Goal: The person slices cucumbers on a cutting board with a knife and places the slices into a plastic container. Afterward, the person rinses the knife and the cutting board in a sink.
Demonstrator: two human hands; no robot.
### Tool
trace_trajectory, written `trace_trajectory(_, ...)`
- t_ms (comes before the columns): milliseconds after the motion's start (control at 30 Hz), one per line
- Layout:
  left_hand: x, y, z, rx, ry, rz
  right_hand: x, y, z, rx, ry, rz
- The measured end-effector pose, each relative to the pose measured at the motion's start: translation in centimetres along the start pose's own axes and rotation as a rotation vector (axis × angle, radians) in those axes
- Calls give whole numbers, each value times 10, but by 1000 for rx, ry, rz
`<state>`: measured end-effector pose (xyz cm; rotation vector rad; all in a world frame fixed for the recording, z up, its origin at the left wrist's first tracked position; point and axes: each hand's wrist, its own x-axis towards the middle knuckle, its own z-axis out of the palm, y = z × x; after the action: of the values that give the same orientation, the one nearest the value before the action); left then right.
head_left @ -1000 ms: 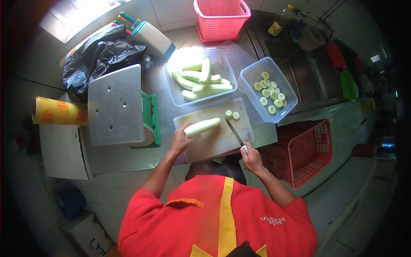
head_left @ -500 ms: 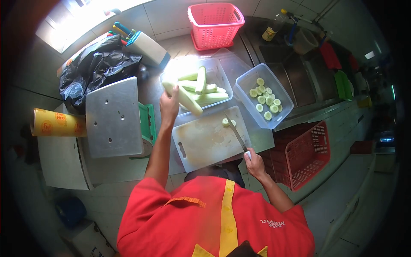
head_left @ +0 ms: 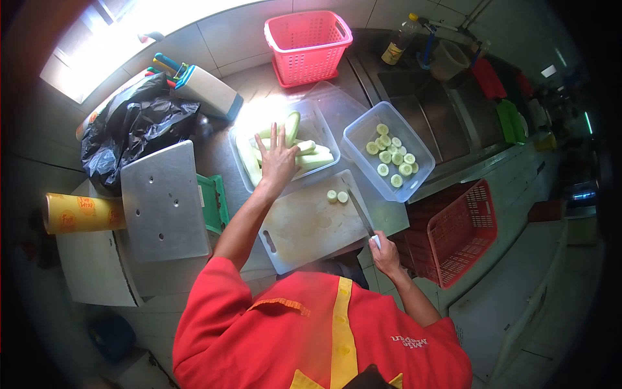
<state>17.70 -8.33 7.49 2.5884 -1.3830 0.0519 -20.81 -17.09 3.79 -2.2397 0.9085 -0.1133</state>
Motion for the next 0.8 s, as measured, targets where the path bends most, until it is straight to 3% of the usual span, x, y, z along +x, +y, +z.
trace_trajectory(67,0,4,-1,37,-26,44,-1,0,3,9,-26,22)
trace_trajectory(133,8,5,18,381,-159,29,4,8,6,-22,-48,-14)
trace_trajectory(300,3,-2,35,375,-70,-14,10,2,0,8,14,-87)
trace_trajectory(367,-1,-7,9,147,-109,29,7,4,-1,12,28,-98)
trace_trajectory(433,-5,-13,-3,130,-185,1,9,2,-3,26,1,-70)
trace_trajectory(500,-13,-24,15,138,68,-32,11,3,-4,24,4,-75)
trace_trajectory(567,-36,-15,-14,68,87,-45,11,5,-5,22,3,-77)
trace_trajectory(633,-60,-9,-28,-224,93,-201,13,6,-5,12,29,-99)
trace_trajectory(667,-73,-10,-28,-221,92,-201,14,5,-5,15,29,-100)
trace_trajectory(733,-102,-13,-28,-686,144,-224,15,3,-5,38,61,-118)
trace_trajectory(800,-133,-6,-16,-729,94,-230,16,0,-3,68,48,-97)
